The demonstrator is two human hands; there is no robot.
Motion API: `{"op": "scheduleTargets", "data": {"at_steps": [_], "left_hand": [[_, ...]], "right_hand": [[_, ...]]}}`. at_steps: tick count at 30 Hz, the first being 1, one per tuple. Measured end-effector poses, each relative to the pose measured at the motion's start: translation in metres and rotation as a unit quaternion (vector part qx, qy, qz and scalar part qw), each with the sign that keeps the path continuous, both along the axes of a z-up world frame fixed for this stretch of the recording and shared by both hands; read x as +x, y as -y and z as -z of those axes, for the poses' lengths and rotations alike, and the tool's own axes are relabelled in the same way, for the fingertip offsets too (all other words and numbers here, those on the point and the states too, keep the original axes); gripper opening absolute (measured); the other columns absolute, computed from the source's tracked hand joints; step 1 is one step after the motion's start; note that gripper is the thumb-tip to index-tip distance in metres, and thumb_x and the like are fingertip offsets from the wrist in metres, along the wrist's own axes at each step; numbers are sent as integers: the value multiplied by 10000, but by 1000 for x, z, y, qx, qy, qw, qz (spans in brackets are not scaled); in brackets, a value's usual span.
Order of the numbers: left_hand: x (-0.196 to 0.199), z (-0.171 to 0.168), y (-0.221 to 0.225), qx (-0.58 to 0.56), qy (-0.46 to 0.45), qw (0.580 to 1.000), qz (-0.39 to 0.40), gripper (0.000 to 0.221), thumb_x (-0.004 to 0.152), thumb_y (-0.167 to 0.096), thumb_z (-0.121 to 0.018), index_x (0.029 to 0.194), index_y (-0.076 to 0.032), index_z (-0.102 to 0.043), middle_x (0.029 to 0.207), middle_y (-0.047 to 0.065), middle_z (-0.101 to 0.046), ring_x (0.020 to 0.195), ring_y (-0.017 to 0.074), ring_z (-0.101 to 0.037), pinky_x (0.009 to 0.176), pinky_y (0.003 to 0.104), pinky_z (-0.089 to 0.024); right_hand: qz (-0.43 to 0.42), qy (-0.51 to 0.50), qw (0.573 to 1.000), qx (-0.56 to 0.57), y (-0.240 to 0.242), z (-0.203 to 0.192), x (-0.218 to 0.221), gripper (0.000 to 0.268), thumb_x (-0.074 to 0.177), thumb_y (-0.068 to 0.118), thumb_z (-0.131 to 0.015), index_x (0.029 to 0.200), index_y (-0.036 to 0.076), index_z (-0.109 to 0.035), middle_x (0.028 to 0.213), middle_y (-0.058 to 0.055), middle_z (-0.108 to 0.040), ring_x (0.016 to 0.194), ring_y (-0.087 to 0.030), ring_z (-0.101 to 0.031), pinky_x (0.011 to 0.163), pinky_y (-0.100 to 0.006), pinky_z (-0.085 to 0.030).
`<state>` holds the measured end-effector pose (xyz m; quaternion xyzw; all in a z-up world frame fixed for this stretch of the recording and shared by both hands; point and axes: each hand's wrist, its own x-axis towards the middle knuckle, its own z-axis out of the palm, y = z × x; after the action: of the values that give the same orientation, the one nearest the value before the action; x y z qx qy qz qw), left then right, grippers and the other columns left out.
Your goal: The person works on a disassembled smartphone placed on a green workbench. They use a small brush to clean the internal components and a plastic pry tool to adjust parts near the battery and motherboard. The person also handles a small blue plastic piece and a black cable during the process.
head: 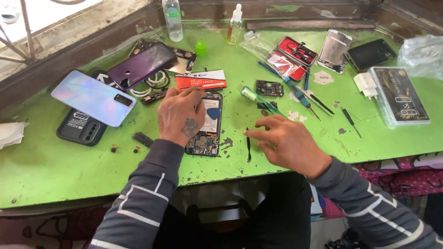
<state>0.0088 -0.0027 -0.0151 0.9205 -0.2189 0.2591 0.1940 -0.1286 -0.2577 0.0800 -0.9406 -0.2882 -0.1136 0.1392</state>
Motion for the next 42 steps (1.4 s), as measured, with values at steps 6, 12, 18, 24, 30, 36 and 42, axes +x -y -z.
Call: {"op": "scheduleTargets", "data": {"at_steps": [6, 12, 18, 24, 30, 36, 42], "left_hand": [[-2, -7, -1, -1, -2, 1000, 6, 244, 823, -311, -694, 1047, -283, -784, 1074, -60, -768, 833, 203, -655, 644, 354, -631], [6, 13, 0, -9, 33, 999, -5, 246, 769, -313, -739, 1011, -314, -779, 1054, -68, -764, 825, 231, -662, 659, 343, -619], [-5, -8, 0, -8, 20, 1000, 0, 244, 788, -298, -742, 1027, -289, -791, 1071, -69, -767, 831, 210, -662, 657, 326, -617], [-3, -5, -2, -10, 17, 1000, 11, 251, 793, -285, -740, 1038, -299, -792, 1067, -70, -764, 810, 196, -652, 648, 305, -620], [-4, -7, -2, -8, 7, 1000, 6, 247, 803, -290, -740, 1043, -307, -793, 1080, -71, -767, 817, 198, -656, 650, 311, -619], [-7, -15, 1, -14, -19, 999, 22, 208, 886, -242, -703, 1074, -224, -789, 1112, -82, -784, 826, 256, -575, 565, 385, -546], [-9, -19, 1, -36, -31, 999, 18, 216, 899, -228, -678, 1079, -203, -795, 1114, -59, -791, 805, 246, -582, 550, 376, -542]], "right_hand": [[-31, 24, 997, -69, 8, 16, 1, 166, 846, 171, -763, 987, 196, -847, 1068, -157, -766, 1007, -324, -743, 742, -414, -631], [-21, 68, 995, -63, 31, 53, -56, 492, 966, 306, -546, 1412, 114, -627, 1424, -163, -627, 1310, -378, -584, 1114, -548, -412], [-9, 119, 993, 25, 29, 74, -77, 491, 798, 315, -808, 1234, 101, -738, 1333, -125, -711, 1268, -368, -645, 1129, -579, -438], [-28, 202, 968, 146, 20, 79, -69, 124, 825, 155, -778, 943, 139, -808, 1075, -80, -806, 1026, -324, -768, 1003, -568, -551], [-19, 213, 963, 162, 17, 76, -67, 70, 836, 190, -778, 888, 154, -807, 1014, -57, -815, 982, -305, -782, 979, -551, -569], [-5, 155, 980, 125, 18, 72, -76, 145, 871, 156, -793, 1008, 110, -794, 1077, -98, -791, 1090, -310, -757, 1090, -559, -539], [-16, 162, 978, 128, 16, 67, -72, 87, 864, 152, -776, 942, 118, -792, 1006, -80, -798, 1026, -299, -768, 1052, -542, -553]]}}
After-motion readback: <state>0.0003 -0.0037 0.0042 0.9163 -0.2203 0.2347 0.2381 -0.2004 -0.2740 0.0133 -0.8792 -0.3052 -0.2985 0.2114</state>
